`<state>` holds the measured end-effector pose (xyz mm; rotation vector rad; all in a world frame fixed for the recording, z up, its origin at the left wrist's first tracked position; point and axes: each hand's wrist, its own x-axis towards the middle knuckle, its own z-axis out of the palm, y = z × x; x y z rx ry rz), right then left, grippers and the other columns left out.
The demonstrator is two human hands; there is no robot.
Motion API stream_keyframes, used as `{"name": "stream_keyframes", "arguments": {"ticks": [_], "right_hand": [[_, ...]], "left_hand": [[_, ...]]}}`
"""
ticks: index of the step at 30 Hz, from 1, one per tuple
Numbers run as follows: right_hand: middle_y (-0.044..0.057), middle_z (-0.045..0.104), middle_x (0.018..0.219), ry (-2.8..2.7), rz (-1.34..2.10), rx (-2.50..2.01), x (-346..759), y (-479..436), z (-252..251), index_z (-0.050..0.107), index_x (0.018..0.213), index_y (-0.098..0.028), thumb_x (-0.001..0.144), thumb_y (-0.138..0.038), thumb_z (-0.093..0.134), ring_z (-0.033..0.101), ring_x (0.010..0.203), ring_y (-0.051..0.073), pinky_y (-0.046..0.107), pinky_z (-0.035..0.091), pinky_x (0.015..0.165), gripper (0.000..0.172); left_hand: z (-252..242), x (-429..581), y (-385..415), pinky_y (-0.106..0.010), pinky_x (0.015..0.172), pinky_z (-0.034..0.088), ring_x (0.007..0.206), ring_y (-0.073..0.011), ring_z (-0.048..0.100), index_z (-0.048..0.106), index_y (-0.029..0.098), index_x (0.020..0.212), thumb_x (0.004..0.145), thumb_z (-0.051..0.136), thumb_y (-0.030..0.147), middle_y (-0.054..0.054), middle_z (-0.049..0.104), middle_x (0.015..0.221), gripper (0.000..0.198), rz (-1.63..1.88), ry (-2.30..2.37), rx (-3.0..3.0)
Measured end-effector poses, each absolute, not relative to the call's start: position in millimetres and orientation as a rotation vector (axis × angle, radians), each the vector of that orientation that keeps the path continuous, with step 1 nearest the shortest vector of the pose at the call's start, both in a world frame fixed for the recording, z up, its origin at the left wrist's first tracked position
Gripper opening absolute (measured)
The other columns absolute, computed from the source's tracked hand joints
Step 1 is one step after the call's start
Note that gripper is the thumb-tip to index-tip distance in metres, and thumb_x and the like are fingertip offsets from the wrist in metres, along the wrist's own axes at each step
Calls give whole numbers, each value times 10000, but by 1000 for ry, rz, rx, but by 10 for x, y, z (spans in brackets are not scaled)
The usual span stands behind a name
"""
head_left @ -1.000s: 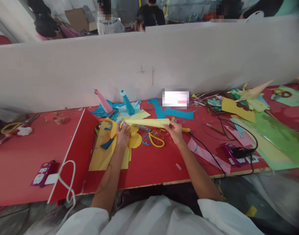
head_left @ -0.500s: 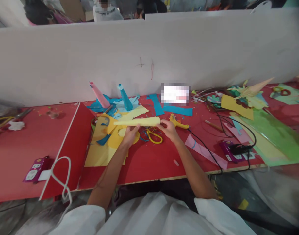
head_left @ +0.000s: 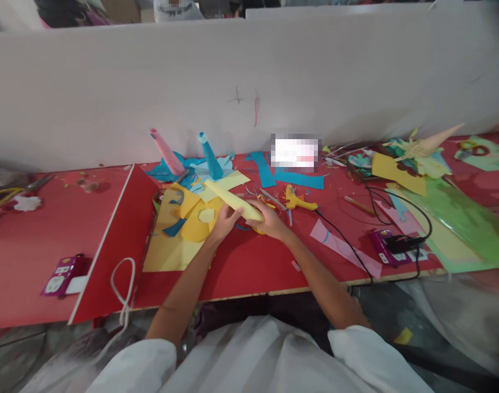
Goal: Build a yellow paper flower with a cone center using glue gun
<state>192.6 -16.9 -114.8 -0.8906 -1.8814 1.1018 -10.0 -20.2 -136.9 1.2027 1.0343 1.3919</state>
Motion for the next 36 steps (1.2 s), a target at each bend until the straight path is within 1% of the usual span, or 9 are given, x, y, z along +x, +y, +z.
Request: {"name": "stream_keyframes", "arguments": {"ticks": [5,8,13,16,19,23,27,31,36], "right_hand": [[136,623,1518,-1834,1095,-866,1901,-167,-1171,562,1512,-258,921,-658,696,620,1360,341,465,524,1116,726],[130,651,1477,-1701,1096,-891,1996,-115,-1165,566,1498,-267,1012,-674,533,681,1252,305,417,581,998,635],[106,764,1029,-1778,724,-1134,2240,25,-1266,730,1065,-234,1046,-590,525,702,940,275,425,554,887,411],[137,741,1148,-2127,495,-1220,2267,31,-1374,746,1049,-234,995,-518,656,658,1114,345,520,493,1010,303],[179,682,1282,-2292,332,-1300,2168,-26,-1460,733,1168,-215,935,-455,758,600,1228,408,581,454,1047,335],[234,670,1215,-2284,189,-1406,2026,-98,-1489,641,1340,-142,964,-388,723,594,1178,424,580,466,1016,457],[269,650,1201,-2311,148,-1536,1963,-136,-1467,627,1300,-66,981,-395,702,572,1201,434,566,462,1038,465],[269,610,1319,-2259,210,-1648,1927,-122,-1474,589,1370,-61,996,-335,691,575,1266,394,526,458,1089,474],[179,600,1406,-2127,397,-1681,2033,11,-1477,659,1307,-179,959,-276,738,656,1228,312,429,517,1032,370]], "left_hand": [[-1392,-23,-210,-379,967,557,1117,-275,687,735,224,1156,707,940,508,-82,745,1208,570,1427,973,1063],[-1350,-68,-186,-353,960,551,1149,-252,694,700,261,1258,773,900,493,-78,740,1252,574,1499,889,885],[-1314,-306,-92,-374,937,573,1240,-279,684,654,268,1328,872,777,540,-99,724,1352,546,1496,809,680],[-1309,-407,-65,-411,1029,564,1335,-309,636,709,208,1231,913,685,621,-125,721,1349,522,1483,829,661],[-1287,-409,-84,-402,1053,560,1257,-283,673,724,207,1165,920,687,604,-104,743,1275,468,1502,779,606],[-1207,-282,-133,-350,894,602,963,-203,726,657,256,1252,861,804,500,-49,758,1125,483,1547,747,619],[-938,24,-104,-266,678,564,730,-144,681,648,230,1168,781,872,459,-16,735,924,502,1531,876,651],[-394,425,36,-258,648,555,724,-156,690,659,230,1092,801,847,484,-30,739,897,429,1461,863,843],[273,516,237,-262,677,562,845,-187,735,672,245,1107,813,820,536,-53,770,965,439,1498,753,1114]]}}
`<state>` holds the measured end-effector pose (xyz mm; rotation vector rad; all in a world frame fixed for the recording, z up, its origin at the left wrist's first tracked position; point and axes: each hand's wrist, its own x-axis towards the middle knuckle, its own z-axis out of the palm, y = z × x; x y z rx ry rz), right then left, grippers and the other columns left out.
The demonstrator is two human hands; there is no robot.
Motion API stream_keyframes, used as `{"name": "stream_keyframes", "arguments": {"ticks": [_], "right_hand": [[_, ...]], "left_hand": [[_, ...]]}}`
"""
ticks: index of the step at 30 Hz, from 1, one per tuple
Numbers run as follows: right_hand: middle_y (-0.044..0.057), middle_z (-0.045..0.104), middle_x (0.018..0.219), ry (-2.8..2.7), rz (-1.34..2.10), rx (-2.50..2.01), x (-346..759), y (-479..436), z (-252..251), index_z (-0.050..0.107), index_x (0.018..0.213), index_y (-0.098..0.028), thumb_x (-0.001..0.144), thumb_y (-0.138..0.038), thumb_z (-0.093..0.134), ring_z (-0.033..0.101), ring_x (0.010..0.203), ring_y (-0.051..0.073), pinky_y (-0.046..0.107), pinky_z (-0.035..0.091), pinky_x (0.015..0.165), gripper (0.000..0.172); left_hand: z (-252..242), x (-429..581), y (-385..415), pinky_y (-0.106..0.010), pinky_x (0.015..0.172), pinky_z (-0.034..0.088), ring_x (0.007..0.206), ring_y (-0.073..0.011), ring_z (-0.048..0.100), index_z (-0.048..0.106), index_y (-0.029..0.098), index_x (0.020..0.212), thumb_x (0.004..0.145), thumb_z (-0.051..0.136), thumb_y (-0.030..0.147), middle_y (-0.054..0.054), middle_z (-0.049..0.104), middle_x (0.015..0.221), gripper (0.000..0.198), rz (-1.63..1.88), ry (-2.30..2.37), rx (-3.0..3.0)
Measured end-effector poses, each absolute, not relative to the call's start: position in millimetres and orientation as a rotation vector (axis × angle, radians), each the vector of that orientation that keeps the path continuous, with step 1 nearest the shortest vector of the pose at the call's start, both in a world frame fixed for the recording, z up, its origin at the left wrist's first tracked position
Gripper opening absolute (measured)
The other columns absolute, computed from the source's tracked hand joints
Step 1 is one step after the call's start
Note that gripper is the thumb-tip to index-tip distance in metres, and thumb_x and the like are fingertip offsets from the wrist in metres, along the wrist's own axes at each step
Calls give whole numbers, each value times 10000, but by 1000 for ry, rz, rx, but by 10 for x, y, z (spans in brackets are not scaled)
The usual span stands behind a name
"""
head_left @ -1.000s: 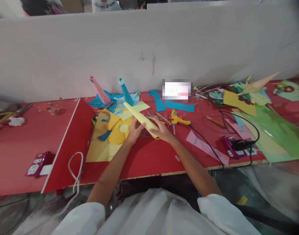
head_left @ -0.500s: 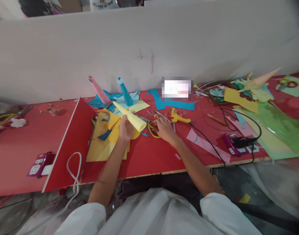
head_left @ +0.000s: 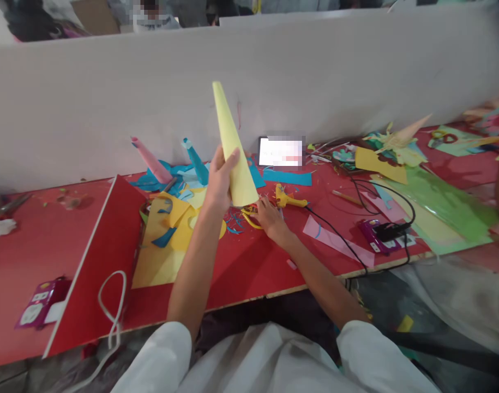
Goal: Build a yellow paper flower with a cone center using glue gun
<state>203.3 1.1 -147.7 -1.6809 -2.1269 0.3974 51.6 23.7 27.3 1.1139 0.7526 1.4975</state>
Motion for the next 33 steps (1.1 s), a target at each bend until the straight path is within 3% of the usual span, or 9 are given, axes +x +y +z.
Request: {"name": "stream_keyframes", "arguments": {"ticks": [5,9,13,16,20,22,27,29,33], "right_hand": [[104,741,1098,-1826,828,-1517,2157,142,-1484,738,1107,-168,855,-348,819,713,987,242,376,552,913,320],[55,734,964,-1426,1300,-1241,2037,110,-1459,731,1030,-170,706,-528,889,684,872,198,336,560,806,508],[-16,672,808,-1198,1546,-1129,1879,-16,-1366,671,940,-194,580,-556,956,618,718,135,269,520,666,584],[-60,522,622,-1188,1559,-1119,1849,-109,-1308,557,770,-228,684,-707,867,481,545,102,239,376,497,577],[-68,390,582,-1144,1639,-983,1856,-162,-1300,405,674,-249,769,-916,640,363,433,80,257,275,429,713],[-62,400,603,-1122,1683,-930,1848,-149,-1327,425,687,-246,791,-966,536,365,424,80,259,273,422,735],[-16,564,716,-1255,1595,-793,1821,-88,-1433,566,854,-239,766,-1023,437,469,527,116,276,392,505,800],[-8,582,713,-1268,1537,-774,1825,-87,-1453,595,906,-241,766,-1031,411,500,548,138,293,434,527,823],[-7,561,665,-1244,1436,-737,1874,-144,-1373,599,855,-228,837,-976,426,503,510,129,287,450,509,768]], "left_hand": [[464,226,335,-270,670,566,820,-174,715,674,264,1060,845,798,488,-35,760,940,334,1668,743,1130],[423,195,369,-293,650,557,786,-171,703,674,291,1050,866,788,462,-13,740,899,276,1741,736,1088],[428,285,347,-318,616,536,714,-172,687,603,292,1027,896,770,508,4,696,855,303,1728,677,1113],[435,319,327,-335,624,547,687,-181,687,529,311,1076,942,711,568,17,668,818,342,1709,725,1077],[355,294,381,-351,748,585,844,-198,713,479,317,1145,962,655,631,21,613,805,404,1700,831,1033],[256,255,432,-357,787,590,902,-202,703,458,319,1228,944,697,594,10,604,860,462,1661,899,1078],[-17,131,500,-321,717,582,861,-181,655,381,336,1407,737,930,416,-25,578,1039,870,1486,1021,1363],[-35,91,497,-308,675,576,830,-174,650,421,307,1388,735,921,376,-43,593,1073,825,1422,1045,1418],[87,42,488,-298,665,584,854,-198,682,573,233,1238,798,852,389,-61,659,1029,544,1427,1072,1460]]}}
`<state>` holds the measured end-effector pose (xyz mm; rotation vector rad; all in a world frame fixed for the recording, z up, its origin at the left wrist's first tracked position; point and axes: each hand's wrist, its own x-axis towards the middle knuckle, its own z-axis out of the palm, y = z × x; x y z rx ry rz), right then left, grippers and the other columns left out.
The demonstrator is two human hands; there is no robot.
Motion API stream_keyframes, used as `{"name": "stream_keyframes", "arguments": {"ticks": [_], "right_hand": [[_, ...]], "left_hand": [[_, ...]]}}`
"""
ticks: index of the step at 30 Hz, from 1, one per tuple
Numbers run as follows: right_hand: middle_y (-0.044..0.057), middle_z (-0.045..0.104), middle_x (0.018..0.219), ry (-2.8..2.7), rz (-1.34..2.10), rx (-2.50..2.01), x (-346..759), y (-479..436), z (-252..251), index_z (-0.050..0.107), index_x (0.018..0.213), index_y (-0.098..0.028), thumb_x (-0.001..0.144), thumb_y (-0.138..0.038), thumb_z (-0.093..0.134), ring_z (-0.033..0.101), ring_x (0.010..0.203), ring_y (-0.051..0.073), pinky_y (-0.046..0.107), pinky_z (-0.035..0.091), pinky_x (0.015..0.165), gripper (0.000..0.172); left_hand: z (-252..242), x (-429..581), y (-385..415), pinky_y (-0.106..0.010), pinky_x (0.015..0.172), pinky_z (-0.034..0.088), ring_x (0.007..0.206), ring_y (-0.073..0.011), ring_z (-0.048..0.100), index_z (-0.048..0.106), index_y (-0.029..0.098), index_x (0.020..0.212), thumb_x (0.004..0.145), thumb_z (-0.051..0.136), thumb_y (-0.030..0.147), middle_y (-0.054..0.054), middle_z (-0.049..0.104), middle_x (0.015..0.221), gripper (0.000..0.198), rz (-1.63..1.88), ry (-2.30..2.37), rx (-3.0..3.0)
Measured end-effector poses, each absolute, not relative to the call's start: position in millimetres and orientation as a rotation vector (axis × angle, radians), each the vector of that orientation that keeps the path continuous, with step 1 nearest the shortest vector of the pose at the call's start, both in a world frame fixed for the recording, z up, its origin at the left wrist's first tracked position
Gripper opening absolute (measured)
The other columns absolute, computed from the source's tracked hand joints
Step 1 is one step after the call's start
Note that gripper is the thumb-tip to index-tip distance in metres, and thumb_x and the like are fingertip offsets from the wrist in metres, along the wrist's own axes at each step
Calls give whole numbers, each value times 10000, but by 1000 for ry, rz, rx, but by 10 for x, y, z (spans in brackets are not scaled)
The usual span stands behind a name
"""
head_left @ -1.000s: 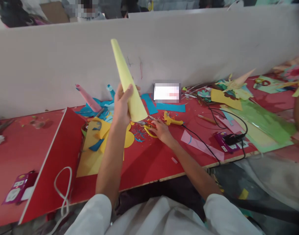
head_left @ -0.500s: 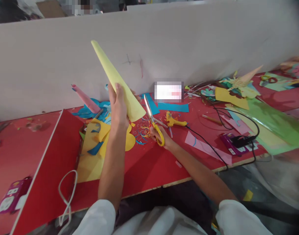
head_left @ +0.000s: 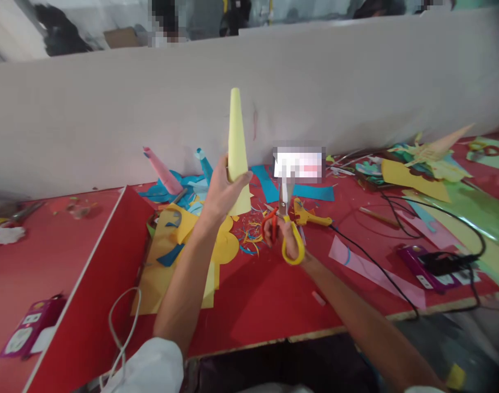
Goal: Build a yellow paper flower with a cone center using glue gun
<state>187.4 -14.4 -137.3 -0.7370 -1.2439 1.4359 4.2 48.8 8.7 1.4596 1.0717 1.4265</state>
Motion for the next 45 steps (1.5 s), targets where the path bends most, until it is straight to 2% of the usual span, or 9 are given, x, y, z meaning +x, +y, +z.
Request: {"name": "stream_keyframes", "arguments": {"ticks": [3,6,11,16,22,26,34,40,45], "right_hand": [[2,558,627,-1308,1438,-730,1919,-222,-1249,567,756,-219,874,-946,415,542,498,136,287,485,512,752],[0,554,590,-1389,1427,-838,1947,-297,-1187,555,710,-214,898,-908,449,569,460,136,270,480,467,727],[-4,568,543,-1631,1418,-963,1948,-370,-1245,569,718,-215,907,-886,476,615,465,151,249,464,456,703],[9,576,482,-1815,1358,-965,1918,-421,-1177,561,659,-208,932,-878,435,575,432,135,237,397,452,734],[10,604,496,-1925,1303,-973,1899,-454,-1116,574,685,-203,947,-860,435,584,464,139,255,408,507,720],[9,612,520,-1879,1320,-978,1891,-457,-1147,594,743,-201,922,-886,444,592,463,145,253,406,484,723],[10,608,502,-1880,1264,-987,1909,-448,-1123,561,701,-212,935,-874,436,602,457,152,259,401,482,712],[20,601,490,-1891,1256,-1002,1902,-448,-1089,545,663,-218,942,-853,449,582,451,154,270,389,468,701],[4,599,484,-1853,1277,-1028,1892,-460,-1070,571,716,-216,932,-820,508,590,455,157,269,405,492,644]], "left_hand": [[158,28,511,-298,701,598,917,-219,729,588,250,1265,857,800,465,-65,714,1036,508,1475,1002,1395],[143,25,563,-301,703,600,885,-210,759,540,298,1306,889,759,521,-45,741,1003,521,1519,890,1234],[123,-13,602,-304,660,591,816,-183,750,552,305,1107,928,687,568,-14,747,966,346,1678,814,1102],[218,-176,568,-314,721,602,850,-173,748,560,306,1039,949,665,551,-5,737,958,281,1845,763,1106],[300,-289,550,-322,757,609,866,-184,742,545,304,1061,947,671,539,-12,726,925,290,1836,772,1073],[312,-209,548,-348,728,593,771,-189,718,524,303,1030,924,697,470,1,687,862,263,1827,723,1074],[294,-116,522,-330,649,536,746,-191,707,515,310,1030,927,696,470,0,688,855,263,1775,726,1134],[279,-78,530,-325,660,552,838,-215,743,523,322,1101,911,695,525,-2,686,858,327,1777,790,1129],[257,-52,542,-317,652,565,827,-211,744,537,329,1126,912,694,509,1,680,856,321,1766,789,1127]]}}
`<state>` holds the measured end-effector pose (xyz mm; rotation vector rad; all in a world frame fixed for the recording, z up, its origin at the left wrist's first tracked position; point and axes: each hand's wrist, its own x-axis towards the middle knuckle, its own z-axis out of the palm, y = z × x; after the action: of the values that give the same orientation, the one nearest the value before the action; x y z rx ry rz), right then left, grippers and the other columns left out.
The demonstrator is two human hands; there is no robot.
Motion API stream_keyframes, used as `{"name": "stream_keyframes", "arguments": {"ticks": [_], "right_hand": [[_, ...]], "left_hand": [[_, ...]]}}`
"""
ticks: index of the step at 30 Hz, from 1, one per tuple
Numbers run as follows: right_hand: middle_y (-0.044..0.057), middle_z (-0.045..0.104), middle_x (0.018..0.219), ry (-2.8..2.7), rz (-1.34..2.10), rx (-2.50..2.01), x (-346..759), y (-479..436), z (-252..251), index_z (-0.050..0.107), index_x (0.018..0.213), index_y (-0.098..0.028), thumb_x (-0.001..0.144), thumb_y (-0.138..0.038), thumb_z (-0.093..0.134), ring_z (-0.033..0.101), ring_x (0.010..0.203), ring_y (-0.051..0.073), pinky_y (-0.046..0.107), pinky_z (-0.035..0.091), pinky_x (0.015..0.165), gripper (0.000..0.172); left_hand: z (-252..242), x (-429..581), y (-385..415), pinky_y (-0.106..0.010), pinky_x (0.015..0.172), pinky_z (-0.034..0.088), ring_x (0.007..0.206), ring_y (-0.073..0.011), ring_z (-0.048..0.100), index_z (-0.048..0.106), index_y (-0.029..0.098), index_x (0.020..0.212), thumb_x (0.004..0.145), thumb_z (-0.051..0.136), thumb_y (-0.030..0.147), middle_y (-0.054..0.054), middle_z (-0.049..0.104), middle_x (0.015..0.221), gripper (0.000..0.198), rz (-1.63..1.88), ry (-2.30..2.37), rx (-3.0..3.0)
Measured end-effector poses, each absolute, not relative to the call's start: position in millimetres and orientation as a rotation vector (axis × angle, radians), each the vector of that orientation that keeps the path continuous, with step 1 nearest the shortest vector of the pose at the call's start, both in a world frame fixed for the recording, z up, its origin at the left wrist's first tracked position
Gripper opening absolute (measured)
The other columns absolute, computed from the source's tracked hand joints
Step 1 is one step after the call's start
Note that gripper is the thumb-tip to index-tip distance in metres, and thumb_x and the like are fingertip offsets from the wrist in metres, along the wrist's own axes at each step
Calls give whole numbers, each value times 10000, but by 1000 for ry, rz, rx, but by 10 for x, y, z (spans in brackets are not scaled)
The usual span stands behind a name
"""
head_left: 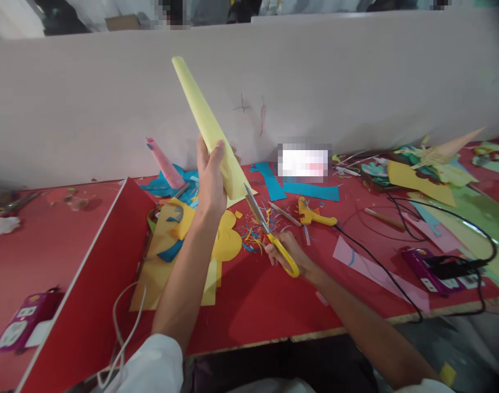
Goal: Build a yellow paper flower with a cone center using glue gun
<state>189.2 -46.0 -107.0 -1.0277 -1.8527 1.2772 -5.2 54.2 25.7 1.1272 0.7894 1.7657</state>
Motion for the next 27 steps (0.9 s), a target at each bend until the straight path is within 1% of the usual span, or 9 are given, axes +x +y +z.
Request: {"name": "stream_keyframes", "arguments": {"ticks": [4,7,10,13,16,18,20,23,27], "right_hand": [[-13,565,473,-1756,1372,-1073,1865,-447,-1121,551,682,-223,888,-746,631,571,422,157,265,386,447,567],[-42,517,469,-1652,1447,-1094,1843,-434,-1183,542,701,-228,862,-726,672,520,400,142,262,368,426,539],[-51,497,510,-1612,1459,-999,1837,-426,-1228,540,765,-228,839,-829,628,466,421,122,260,334,440,612],[-10,547,642,-1663,1469,-853,1848,-427,-1221,563,856,-211,847,-932,497,495,537,129,282,375,522,725],[11,555,744,-1711,1460,-802,1865,-433,-1172,559,889,-204,867,-948,427,480,621,134,299,390,581,756],[13,557,777,-1725,1449,-800,1878,-438,-1138,554,892,-205,867,-939,451,458,630,130,298,372,578,741],[6,546,769,-1742,1445,-793,1889,-440,-1113,555,893,-205,874,-924,471,455,624,128,297,357,572,724],[-5,531,739,-1764,1436,-784,1898,-439,-1108,559,906,-204,886,-907,482,465,608,129,293,356,567,707],[-11,546,708,-1733,1426,-834,1892,-432,-1135,539,863,-218,840,-944,500,481,570,126,275,372,537,727]], "left_hand": [[242,-60,550,-316,668,575,828,-206,742,563,348,1174,926,692,529,-2,691,890,333,1764,785,1162],[243,-60,543,-309,708,576,871,-205,742,566,369,1280,896,741,566,-15,710,951,466,1753,782,1204],[250,-49,526,-284,697,561,867,-191,729,506,392,1420,873,785,557,-15,708,985,635,1764,766,1233],[273,-38,496,-271,683,553,848,-179,721,425,427,1517,883,782,567,-4,705,985,740,1835,788,1228],[321,-35,456,-292,736,584,858,-187,733,414,448,1541,885,772,600,5,708,924,762,1884,836,1217],[353,-35,431,-297,747,600,850,-190,737,438,443,1530,887,775,588,11,703,878,740,1899,836,1229],[366,-33,419,-291,734,606,839,-191,737,453,444,1522,886,780,576,12,700,864,727,1905,834,1248],[337,-20,431,-286,724,603,846,-193,743,443,461,1530,874,782,611,9,700,899,753,1910,858,1270],[258,-8,484,-293,763,610,901,-194,745,385,476,1572,856,779,656,-7,685,1010,837,1939,864,1274]]}}
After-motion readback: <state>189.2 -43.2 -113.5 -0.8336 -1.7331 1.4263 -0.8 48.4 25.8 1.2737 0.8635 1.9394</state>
